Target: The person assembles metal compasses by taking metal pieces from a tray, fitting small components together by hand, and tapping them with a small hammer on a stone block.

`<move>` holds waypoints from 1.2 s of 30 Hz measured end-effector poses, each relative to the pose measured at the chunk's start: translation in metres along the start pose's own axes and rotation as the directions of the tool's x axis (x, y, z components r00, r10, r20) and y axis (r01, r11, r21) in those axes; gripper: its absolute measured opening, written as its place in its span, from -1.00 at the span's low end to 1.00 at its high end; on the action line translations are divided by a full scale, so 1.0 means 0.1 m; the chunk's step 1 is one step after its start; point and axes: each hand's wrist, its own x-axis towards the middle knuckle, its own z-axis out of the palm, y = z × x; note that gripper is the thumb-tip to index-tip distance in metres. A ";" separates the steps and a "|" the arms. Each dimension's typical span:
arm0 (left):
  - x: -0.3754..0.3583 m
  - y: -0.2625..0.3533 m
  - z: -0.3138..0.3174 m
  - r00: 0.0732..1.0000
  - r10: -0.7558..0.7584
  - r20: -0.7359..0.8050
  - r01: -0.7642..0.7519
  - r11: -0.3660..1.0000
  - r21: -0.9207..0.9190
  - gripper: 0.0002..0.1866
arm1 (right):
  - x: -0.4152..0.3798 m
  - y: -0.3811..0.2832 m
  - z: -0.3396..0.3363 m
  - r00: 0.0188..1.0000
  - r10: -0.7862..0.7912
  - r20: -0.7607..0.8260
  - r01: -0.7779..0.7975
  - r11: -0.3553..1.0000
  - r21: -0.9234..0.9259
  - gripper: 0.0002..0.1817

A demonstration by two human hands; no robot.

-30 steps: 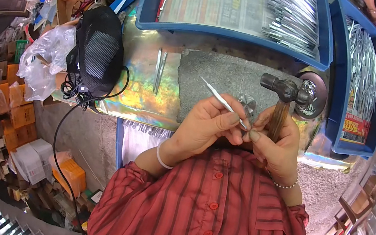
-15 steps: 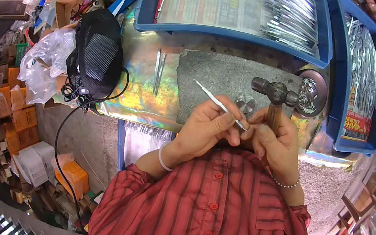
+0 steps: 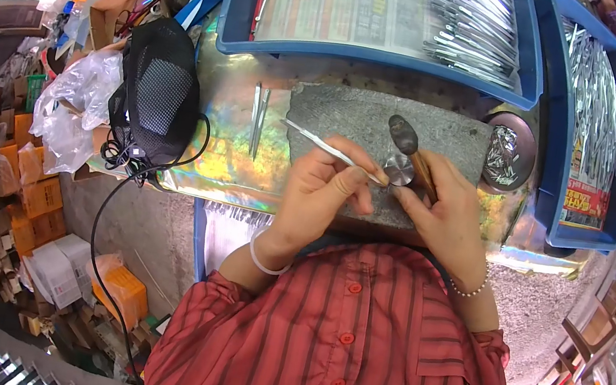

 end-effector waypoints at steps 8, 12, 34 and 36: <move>0.09 -0.02 0.09 0.999 0.010 0.032 -0.024 0.878 0.478 -0.91 | -0.22 0.11 -0.09 0.919 0.393 0.027 -0.365 0.824 0.433 -0.68; 0.12 -0.06 0.11 0.993 0.097 0.071 -0.121 0.810 0.574 -0.90 | -0.29 0.17 -0.11 0.907 0.420 0.041 -0.382 0.778 0.499 -0.70; 0.11 -0.11 0.21 0.986 0.166 0.006 -0.143 0.828 0.543 -0.93 | -0.27 0.17 -0.14 0.938 0.347 0.015 -0.321 0.852 0.413 -0.75; 0.12 -0.10 0.21 0.987 0.163 0.004 -0.139 0.831 0.538 -0.92 | -0.27 0.18 -0.13 0.940 0.342 0.013 -0.316 0.854 0.412 -0.75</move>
